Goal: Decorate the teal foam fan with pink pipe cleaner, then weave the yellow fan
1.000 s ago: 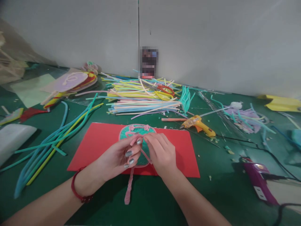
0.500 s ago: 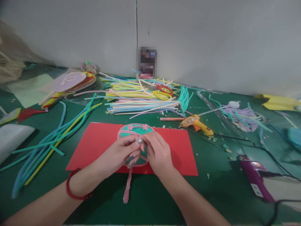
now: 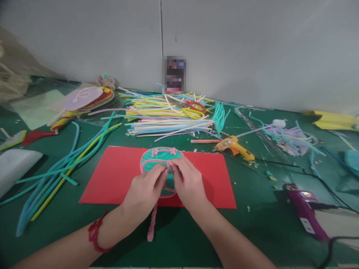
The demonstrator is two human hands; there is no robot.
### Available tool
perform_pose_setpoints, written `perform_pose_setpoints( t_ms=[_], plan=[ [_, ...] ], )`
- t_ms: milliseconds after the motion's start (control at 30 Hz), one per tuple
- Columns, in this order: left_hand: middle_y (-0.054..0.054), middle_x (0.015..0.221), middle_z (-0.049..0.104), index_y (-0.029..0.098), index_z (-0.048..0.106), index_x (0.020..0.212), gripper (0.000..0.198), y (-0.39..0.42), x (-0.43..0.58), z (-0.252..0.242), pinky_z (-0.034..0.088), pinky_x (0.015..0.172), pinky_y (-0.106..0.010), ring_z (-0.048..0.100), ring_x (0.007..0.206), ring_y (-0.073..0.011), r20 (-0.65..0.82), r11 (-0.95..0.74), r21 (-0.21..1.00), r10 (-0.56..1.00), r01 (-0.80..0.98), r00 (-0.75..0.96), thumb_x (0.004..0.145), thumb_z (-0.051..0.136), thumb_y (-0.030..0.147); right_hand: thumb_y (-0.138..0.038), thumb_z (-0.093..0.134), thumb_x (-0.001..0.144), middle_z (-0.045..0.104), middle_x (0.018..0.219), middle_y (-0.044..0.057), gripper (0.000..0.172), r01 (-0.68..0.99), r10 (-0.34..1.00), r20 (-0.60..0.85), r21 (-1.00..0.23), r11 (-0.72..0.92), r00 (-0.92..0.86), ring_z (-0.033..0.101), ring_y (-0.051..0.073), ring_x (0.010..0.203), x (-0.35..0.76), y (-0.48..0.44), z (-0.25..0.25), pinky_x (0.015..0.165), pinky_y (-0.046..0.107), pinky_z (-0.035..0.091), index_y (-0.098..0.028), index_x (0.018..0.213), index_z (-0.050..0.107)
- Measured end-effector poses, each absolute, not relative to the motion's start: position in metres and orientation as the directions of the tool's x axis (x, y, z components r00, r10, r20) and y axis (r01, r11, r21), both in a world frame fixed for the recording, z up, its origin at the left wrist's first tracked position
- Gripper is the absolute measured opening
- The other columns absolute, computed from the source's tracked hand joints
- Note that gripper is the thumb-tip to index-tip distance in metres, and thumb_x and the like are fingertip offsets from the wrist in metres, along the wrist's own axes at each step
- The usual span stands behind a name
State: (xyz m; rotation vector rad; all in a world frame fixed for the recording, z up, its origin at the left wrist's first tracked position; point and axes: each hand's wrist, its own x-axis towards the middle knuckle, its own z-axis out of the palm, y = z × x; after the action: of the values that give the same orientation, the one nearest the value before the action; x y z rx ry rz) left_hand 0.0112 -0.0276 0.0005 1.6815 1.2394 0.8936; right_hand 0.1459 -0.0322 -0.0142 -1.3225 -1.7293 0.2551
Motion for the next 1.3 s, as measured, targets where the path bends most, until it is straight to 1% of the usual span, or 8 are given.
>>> perform_pose_setpoints(
  t_ms=[167,400,533,667,767,900,1100,1300],
  plan=[
    [-0.001,0.07,0.055,0.022,0.059,0.082,0.012,-0.027,0.01,-0.002,0.023,0.052,-0.022,0.044,0.058,-0.0139,0.075,-0.195,0.889,0.955,0.415,0.287,0.086,0.048,0.02,-0.013,0.045,0.089,0.062,0.074,0.003,0.015,0.716,0.824,0.564,-0.552,0.426,-0.056,0.059,0.013,0.069,0.146,-0.032,-0.016,0.063,0.023,0.048,-0.019,0.084,0.058],
    [-0.004,0.081,0.061,0.021,0.058,0.082,0.012,-0.021,0.007,-0.001,0.029,0.059,-0.024,0.051,0.074,-0.0186,0.082,-0.245,0.821,0.944,0.515,0.319,0.088,0.047,0.022,-0.016,0.044,0.09,0.06,0.071,0.0,0.017,0.692,0.889,0.456,-0.631,0.351,-0.035,0.056,0.012,0.062,0.148,-0.032,-0.014,0.055,0.022,0.045,-0.02,0.079,0.056],
    [-0.003,0.074,0.057,0.021,0.056,0.077,0.013,-0.021,0.008,-0.002,0.026,0.057,-0.024,0.049,0.07,-0.0179,0.098,-0.264,0.808,0.942,0.527,0.321,0.087,0.048,0.023,-0.017,0.043,0.091,0.06,0.07,0.001,0.017,0.674,0.91,0.412,-0.661,0.33,-0.041,0.057,0.012,0.062,0.149,-0.033,-0.012,0.053,0.022,0.044,-0.02,0.078,0.055],
    [-0.002,0.07,0.054,0.02,0.055,0.074,0.014,-0.021,0.009,0.0,0.021,0.053,-0.024,0.046,0.063,-0.0167,0.061,-0.217,0.788,0.959,0.576,0.278,0.086,0.049,0.022,-0.017,0.043,0.091,0.06,0.07,0.001,0.018,0.658,0.904,0.425,-0.666,0.351,-0.053,0.057,0.013,0.063,0.149,-0.033,-0.011,0.053,0.022,0.044,-0.02,0.077,0.055],
    [-0.001,0.066,0.051,0.021,0.055,0.072,0.014,-0.018,0.008,0.0,0.019,0.052,-0.023,0.043,0.06,-0.0156,0.058,-0.203,0.816,0.96,0.541,0.273,0.085,0.051,0.023,-0.018,0.042,0.09,0.061,0.071,0.001,0.019,0.654,0.901,0.431,-0.669,0.354,-0.047,0.057,0.013,0.063,0.15,-0.032,-0.012,0.054,0.023,0.044,-0.02,0.077,0.055],
    [0.0,0.067,0.054,0.021,0.058,0.075,0.015,-0.012,0.005,-0.004,0.021,0.053,-0.022,0.044,0.059,-0.015,0.05,-0.215,0.862,0.937,0.46,0.345,0.086,0.051,0.027,-0.022,0.042,0.091,0.059,0.068,0.0,0.019,0.64,0.927,0.373,-0.702,0.312,-0.042,0.055,0.012,0.059,0.153,-0.032,-0.013,0.052,0.022,0.042,-0.02,0.076,0.054],
    [0.001,0.067,0.055,0.021,0.058,0.08,0.015,-0.011,0.005,-0.007,0.022,0.052,-0.023,0.046,0.056,-0.0137,0.028,-0.214,0.854,0.929,0.475,0.368,0.088,0.048,0.028,-0.026,0.04,0.093,0.052,0.063,-0.002,0.024,0.582,0.965,0.262,-0.783,0.218,-0.01,0.05,0.011,0.055,0.154,-0.031,-0.014,0.05,0.02,0.039,-0.021,0.072,0.049],
    [0.001,0.063,0.053,0.021,0.056,0.076,0.015,-0.013,0.007,-0.003,0.02,0.051,-0.023,0.045,0.054,-0.014,0.004,-0.197,0.855,0.927,0.479,0.374,0.088,0.048,0.025,-0.027,0.04,0.093,0.053,0.064,-0.002,0.022,0.582,0.964,0.264,-0.784,0.214,0.001,0.05,0.011,0.056,0.153,-0.031,-0.015,0.051,0.021,0.04,-0.021,0.074,0.049]
  ],
)
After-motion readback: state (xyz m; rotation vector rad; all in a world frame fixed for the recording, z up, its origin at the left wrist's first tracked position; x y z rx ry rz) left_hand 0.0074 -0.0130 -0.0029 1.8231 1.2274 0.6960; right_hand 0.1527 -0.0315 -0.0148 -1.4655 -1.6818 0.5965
